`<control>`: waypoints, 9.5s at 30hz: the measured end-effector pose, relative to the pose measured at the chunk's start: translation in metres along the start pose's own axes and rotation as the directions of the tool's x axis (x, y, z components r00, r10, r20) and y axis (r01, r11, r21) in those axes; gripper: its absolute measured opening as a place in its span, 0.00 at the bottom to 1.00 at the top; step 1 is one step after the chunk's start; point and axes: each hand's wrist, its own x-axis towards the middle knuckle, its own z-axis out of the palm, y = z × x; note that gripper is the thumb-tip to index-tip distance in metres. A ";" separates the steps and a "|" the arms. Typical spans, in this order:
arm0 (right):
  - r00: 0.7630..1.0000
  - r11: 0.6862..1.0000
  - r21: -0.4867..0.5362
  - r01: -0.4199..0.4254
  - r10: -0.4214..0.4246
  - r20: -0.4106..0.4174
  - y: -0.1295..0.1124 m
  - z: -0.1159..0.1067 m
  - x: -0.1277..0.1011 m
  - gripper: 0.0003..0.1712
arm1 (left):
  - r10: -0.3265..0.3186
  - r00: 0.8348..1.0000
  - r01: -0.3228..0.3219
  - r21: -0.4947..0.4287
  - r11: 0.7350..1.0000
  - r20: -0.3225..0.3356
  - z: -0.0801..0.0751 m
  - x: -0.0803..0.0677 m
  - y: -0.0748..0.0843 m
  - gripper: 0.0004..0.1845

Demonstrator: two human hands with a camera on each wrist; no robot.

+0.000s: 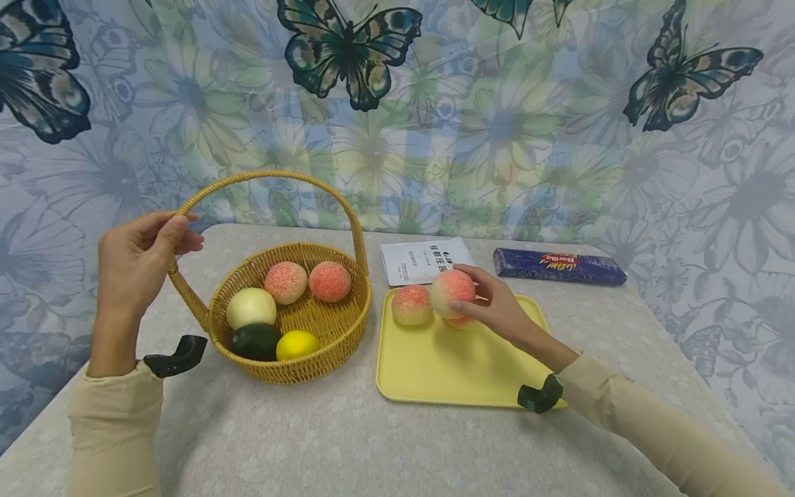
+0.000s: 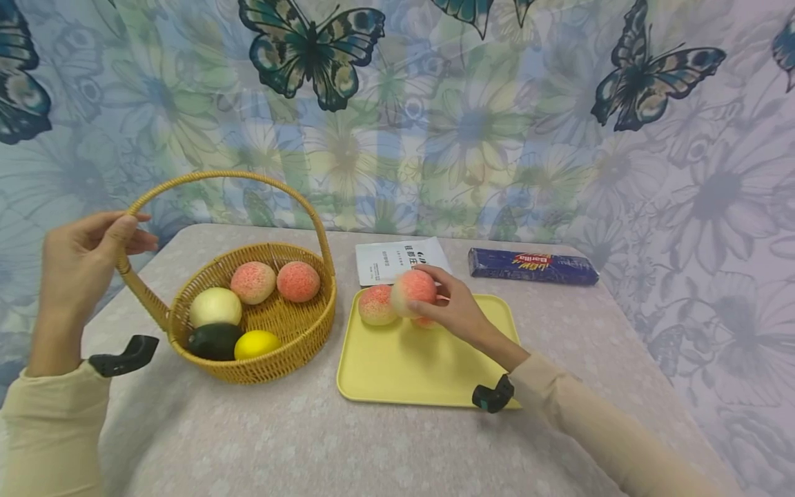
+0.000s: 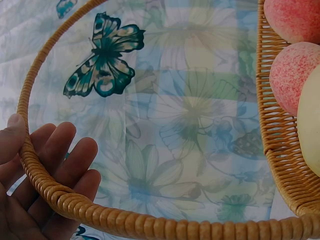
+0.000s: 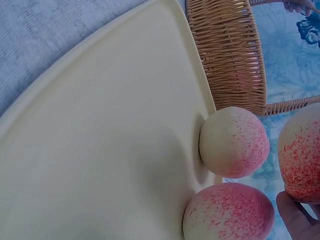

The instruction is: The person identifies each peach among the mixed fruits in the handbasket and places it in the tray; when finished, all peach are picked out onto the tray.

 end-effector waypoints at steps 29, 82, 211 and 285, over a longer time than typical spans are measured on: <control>0.992 0.999 0.023 -0.032 0.035 -0.118 0.017 -0.022 -0.012 0.35 | 0.004 1.000 -0.004 0.001 1.000 -0.005 0.000 0.000 0.000 0.17; 0.942 0.989 -0.014 -0.146 0.134 -0.308 0.062 -0.064 -0.026 0.38 | -0.001 1.000 0.001 0.005 1.000 -0.006 0.001 0.000 -0.002 0.17; 0.900 0.968 -0.202 0.147 -0.215 -0.378 0.050 -0.051 -0.046 0.31 | 0.012 1.000 -0.012 0.017 1.000 0.004 0.000 -0.001 -0.002 0.15; 0.841 0.708 -0.516 0.482 -0.209 0.500 -0.099 0.101 0.108 0.47 | -0.006 1.000 0.005 0.039 0.999 0.019 0.000 0.001 0.001 0.17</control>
